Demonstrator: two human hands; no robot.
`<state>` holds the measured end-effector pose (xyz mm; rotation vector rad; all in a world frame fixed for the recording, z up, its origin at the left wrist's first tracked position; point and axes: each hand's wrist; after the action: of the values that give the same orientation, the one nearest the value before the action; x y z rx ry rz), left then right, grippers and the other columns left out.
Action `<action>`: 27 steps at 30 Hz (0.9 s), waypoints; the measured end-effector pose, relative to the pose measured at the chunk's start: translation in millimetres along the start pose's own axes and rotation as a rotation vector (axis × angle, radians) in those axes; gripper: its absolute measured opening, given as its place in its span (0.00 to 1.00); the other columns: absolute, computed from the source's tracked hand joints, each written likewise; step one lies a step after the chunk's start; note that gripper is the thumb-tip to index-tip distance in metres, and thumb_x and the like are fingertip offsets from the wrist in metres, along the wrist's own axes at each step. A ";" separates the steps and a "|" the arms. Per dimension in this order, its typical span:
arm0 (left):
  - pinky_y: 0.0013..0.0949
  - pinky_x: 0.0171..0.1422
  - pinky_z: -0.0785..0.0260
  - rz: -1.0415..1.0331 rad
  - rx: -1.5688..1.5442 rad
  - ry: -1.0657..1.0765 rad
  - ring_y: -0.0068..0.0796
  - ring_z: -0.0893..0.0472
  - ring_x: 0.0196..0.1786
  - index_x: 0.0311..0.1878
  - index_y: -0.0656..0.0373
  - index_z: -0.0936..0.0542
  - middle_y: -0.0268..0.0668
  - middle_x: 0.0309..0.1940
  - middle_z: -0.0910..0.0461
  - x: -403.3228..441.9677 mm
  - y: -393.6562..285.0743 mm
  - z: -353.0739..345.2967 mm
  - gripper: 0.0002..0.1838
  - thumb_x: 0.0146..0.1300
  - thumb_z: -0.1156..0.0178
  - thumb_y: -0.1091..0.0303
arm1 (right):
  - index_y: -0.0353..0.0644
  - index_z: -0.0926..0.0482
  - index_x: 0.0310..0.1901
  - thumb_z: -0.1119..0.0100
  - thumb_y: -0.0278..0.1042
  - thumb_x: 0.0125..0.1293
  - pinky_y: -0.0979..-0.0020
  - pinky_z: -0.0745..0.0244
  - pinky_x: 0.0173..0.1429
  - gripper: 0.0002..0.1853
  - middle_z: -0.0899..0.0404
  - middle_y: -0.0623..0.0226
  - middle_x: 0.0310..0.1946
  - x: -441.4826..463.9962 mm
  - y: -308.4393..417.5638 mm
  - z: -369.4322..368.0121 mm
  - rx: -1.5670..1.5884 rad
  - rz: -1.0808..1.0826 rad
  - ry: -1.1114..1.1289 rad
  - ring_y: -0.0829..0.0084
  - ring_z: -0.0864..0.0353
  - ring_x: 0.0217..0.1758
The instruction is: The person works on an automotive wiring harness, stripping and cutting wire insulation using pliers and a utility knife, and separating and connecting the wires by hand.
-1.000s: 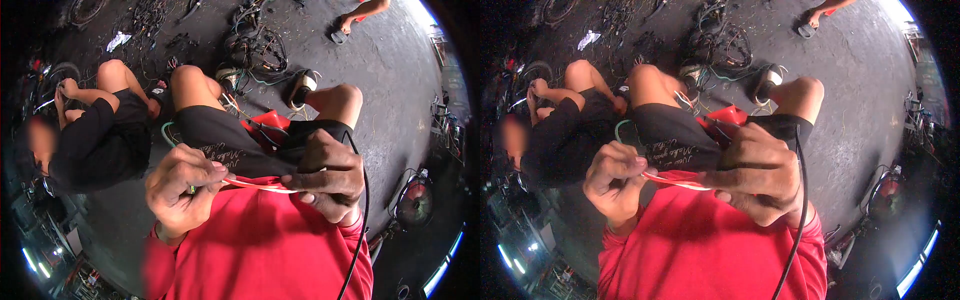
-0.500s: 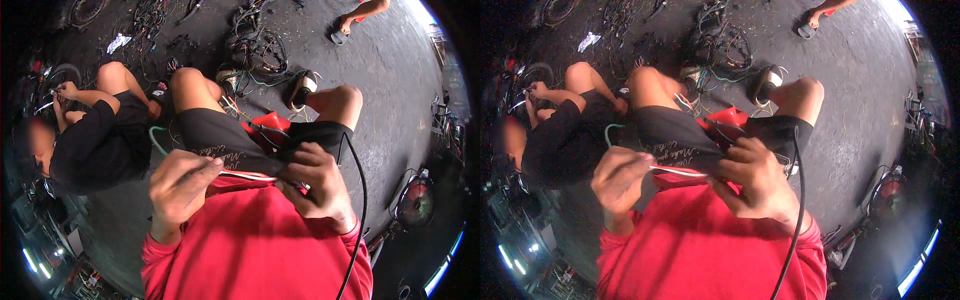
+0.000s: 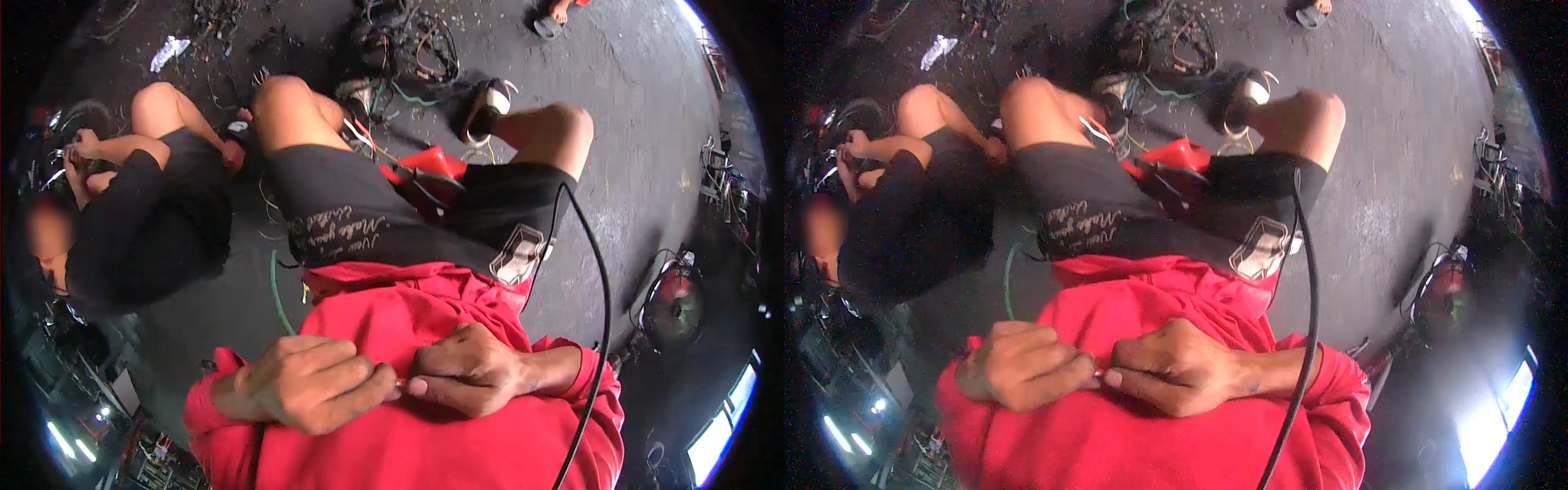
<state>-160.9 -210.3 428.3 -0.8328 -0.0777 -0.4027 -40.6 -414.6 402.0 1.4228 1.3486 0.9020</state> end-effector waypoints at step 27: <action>0.26 0.16 0.39 0.157 -0.165 0.003 0.22 0.28 0.17 0.38 0.65 0.18 0.32 0.18 0.28 -4.0 11.9 31.5 0.17 0.44 0.25 0.73 | 0.36 0.19 0.40 0.35 0.26 0.60 0.70 0.30 0.21 0.07 0.25 0.66 0.22 -9.6 14.6 21.1 -0.515 0.212 -0.157 0.71 0.25 0.20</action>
<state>-157.3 -178.7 440.3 -0.9941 0.0242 -0.2645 -17.5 -426.3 410.8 1.2110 0.7802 1.1506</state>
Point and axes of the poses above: each hand's wrist, its own x-axis towards the middle knuckle, its own z-axis out of the back of the hand, y = z × x
